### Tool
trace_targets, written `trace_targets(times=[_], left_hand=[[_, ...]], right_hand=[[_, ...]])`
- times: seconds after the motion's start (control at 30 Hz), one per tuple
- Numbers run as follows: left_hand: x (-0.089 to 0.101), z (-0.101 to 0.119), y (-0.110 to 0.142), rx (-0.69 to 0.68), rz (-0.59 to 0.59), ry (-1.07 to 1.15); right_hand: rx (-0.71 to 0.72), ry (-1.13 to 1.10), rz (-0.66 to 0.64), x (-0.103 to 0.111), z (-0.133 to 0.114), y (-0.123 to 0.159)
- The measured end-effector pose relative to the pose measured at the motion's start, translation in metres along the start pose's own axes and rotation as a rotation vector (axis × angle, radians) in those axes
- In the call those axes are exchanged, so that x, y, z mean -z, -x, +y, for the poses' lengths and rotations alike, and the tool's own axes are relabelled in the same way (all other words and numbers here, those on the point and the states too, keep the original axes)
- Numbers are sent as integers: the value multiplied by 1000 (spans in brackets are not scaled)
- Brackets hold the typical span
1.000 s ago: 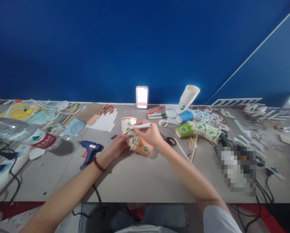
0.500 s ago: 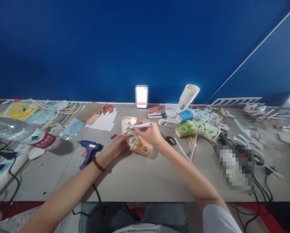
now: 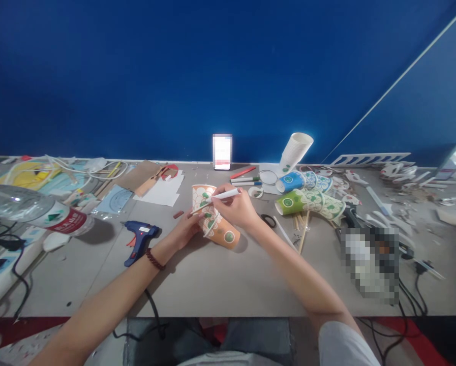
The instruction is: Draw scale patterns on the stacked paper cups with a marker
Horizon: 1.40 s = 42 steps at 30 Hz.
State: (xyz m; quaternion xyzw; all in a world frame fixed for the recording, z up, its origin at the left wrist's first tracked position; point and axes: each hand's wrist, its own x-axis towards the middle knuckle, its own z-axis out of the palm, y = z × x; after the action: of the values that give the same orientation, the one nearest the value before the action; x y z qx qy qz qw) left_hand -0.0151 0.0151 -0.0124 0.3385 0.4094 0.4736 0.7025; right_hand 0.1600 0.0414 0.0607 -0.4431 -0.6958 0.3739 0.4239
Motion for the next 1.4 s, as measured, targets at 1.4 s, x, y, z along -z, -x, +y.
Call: trace_targets(times=[1.4], left_hand=[[0,-1,1,4,-20,-18]], right_hand=[[-16,8,39,-2,3,2]])
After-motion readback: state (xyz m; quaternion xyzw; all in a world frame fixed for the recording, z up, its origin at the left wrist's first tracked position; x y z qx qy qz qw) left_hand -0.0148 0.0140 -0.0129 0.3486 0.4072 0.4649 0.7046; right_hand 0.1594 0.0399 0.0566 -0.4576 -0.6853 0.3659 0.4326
